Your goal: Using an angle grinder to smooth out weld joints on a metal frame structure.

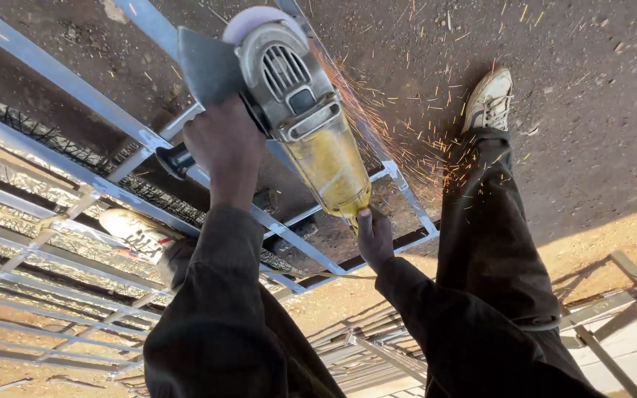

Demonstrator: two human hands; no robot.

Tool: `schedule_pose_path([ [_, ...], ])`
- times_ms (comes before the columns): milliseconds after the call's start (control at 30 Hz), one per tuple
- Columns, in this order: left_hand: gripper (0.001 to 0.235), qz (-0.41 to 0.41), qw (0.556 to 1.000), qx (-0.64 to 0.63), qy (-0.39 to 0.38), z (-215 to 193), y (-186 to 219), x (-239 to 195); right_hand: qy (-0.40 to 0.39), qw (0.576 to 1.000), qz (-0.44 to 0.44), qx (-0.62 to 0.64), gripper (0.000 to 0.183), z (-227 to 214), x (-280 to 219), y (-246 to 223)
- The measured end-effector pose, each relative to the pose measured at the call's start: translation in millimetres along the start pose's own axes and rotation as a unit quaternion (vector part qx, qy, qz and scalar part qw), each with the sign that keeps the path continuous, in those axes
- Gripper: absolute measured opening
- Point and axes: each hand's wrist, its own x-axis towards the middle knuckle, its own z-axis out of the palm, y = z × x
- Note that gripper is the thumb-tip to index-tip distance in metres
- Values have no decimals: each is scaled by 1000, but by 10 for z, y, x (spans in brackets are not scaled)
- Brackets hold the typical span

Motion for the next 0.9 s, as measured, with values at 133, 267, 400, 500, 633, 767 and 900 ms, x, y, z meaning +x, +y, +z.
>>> schedule_pose_path([
  [133, 11, 4, 999, -5, -33, -69, 206, -70, -8, 999, 21, 40, 61, -148, -62, 379],
  [267, 8, -13, 994, 26, -109, -289, 314, -177, -13, 999, 23, 30, 63, -139, -146, -82],
  [400, 13, -10, 997, -27, -73, -109, 263, -140, -9, 999, 11, 35, 63, -136, -177, -166],
  [500, 16, -21, 995, -31, -96, -184, 318, -85, -23, 999, 8, 25, 65, -239, -40, -240],
  [633, 18, -10, 997, 0, -75, -160, 195, -102, -47, 998, 8, 28, 63, -225, -60, -303],
  [767, 6, -50, 991, 41, -121, -531, 324, -155, -63, 997, 19, 37, 66, -245, 11, -295],
  [900, 9, -17, 995, 32, -88, -192, 163, -150, -41, 999, 18, 16, 62, -210, -126, -218],
])
